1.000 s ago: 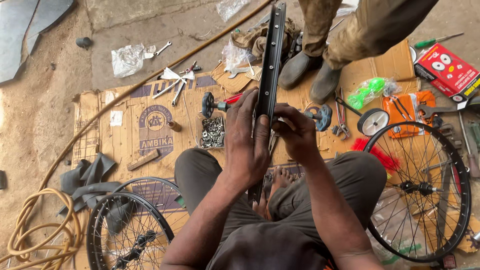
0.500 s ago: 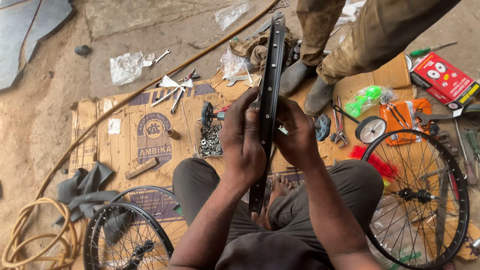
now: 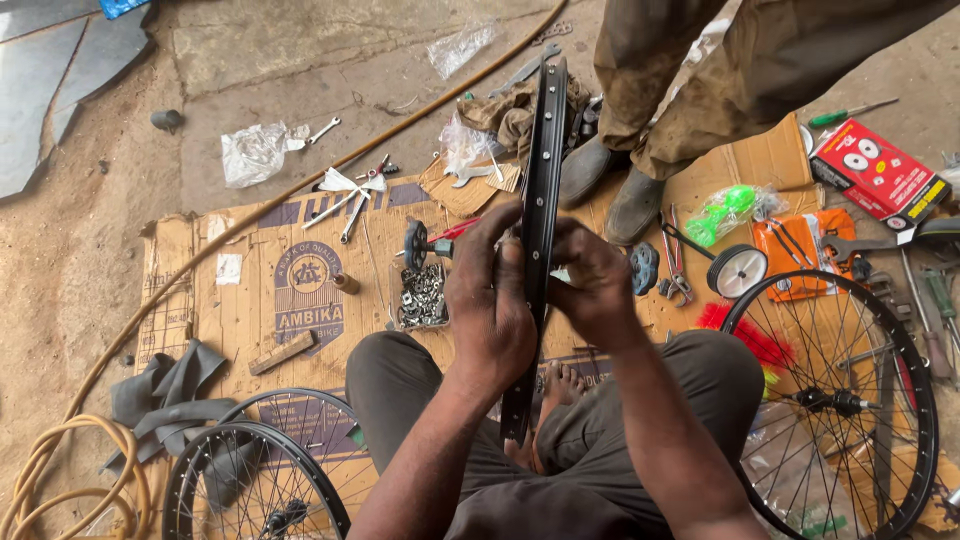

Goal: The person sits on the floor and uses a rim truing stand to adjust a bicycle rim. They repeatedly tighten and loosen the truing stand's knobs to align the rim, then use a small metal tool to adjust the rim's nipples. The person frequently rotates the rim to inspect its alignment and continues the adjustment process.

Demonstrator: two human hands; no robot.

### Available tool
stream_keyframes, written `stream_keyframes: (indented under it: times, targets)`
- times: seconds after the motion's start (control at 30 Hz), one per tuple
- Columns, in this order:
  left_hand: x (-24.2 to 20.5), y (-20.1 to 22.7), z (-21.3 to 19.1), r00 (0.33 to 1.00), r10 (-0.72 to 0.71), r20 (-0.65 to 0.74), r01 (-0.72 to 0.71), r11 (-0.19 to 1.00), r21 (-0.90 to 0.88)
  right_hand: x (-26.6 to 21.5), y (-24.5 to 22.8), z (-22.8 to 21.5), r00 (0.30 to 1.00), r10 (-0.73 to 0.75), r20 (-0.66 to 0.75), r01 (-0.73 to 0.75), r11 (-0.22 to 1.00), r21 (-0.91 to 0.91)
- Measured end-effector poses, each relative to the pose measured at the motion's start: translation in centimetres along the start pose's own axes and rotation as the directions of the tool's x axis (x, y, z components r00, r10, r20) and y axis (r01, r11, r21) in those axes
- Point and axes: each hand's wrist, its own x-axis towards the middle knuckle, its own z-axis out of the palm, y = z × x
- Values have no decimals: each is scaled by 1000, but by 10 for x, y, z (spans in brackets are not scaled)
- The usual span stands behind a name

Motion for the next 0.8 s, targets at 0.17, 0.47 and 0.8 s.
stream_keyframes:
  times: [0.17, 0.47, 0.8]
  targets:
    - [-11, -1, -1, 977, -210, 44, 213, 971, -108, 15, -1, -48, 860, 253, 443, -397, 877, 272]
    - [-15, 1, -7, 998, 29, -48, -29, 1000, 6, -2, 20, 31, 955, -213, -206, 105, 893, -439]
    - [-35, 6, -11, 998, 8, 64, -9, 1000, 5, -27, 16, -4, 974, 111, 198, -185, 891, 414]
